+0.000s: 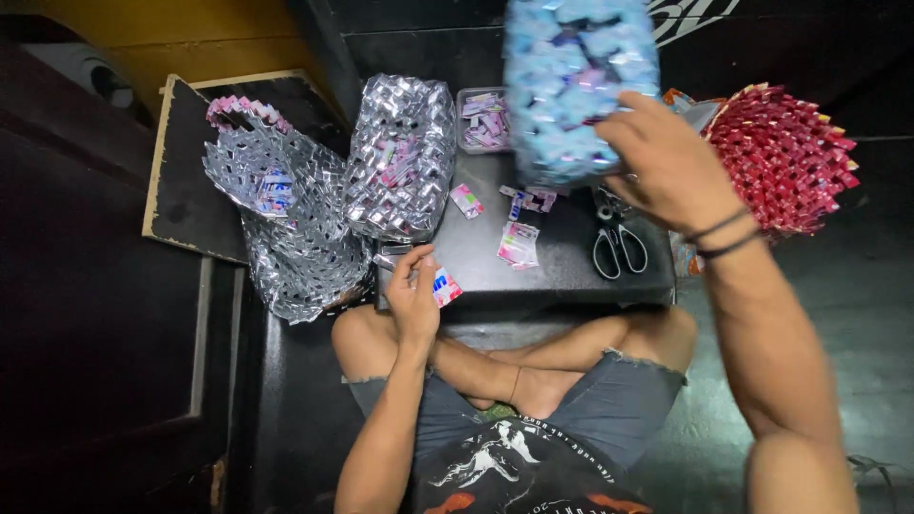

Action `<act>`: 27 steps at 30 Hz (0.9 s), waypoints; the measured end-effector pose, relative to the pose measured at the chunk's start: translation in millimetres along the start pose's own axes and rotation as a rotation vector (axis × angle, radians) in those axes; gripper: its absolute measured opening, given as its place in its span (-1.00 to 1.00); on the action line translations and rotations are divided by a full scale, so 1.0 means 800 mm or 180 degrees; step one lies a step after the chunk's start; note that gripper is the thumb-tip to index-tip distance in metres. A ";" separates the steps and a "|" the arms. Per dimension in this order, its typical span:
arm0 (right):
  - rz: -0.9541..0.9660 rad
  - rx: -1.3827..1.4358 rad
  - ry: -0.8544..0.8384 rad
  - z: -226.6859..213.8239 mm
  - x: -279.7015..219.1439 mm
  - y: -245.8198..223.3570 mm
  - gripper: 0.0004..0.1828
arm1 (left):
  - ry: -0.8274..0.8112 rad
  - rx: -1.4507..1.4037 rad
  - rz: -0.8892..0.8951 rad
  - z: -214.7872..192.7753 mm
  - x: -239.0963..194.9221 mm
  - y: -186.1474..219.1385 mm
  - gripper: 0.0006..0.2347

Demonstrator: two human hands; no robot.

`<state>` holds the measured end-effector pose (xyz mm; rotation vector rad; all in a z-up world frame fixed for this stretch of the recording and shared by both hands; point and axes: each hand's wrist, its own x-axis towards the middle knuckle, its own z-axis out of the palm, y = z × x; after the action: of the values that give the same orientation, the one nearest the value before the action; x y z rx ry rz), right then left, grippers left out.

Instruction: Folding small plastic snack wrappers into strips to be used for weaving recycled baskets.

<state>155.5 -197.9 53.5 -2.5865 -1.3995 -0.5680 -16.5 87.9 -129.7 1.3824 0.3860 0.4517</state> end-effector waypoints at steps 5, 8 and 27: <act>0.0238 -0.0567 -0.0139 -0.011 -0.079 0.041 -0.36 | -0.0056 0.0028 0.0103 0.014 -0.004 0.005 -0.83; 0.0490 -0.1029 -0.0283 0.005 -0.118 0.067 -0.33 | -0.0108 0.0059 0.0213 0.020 -0.003 0.009 -0.85; 0.1199 -0.1063 -0.0315 0.046 -0.152 0.083 -0.10 | -0.0240 0.0114 0.0159 0.021 -0.009 0.000 -0.87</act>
<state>160.2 -318.1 -25.1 -3.0735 -0.8579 -0.6663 -14.2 70.1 -127.5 1.4419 0.2997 0.4340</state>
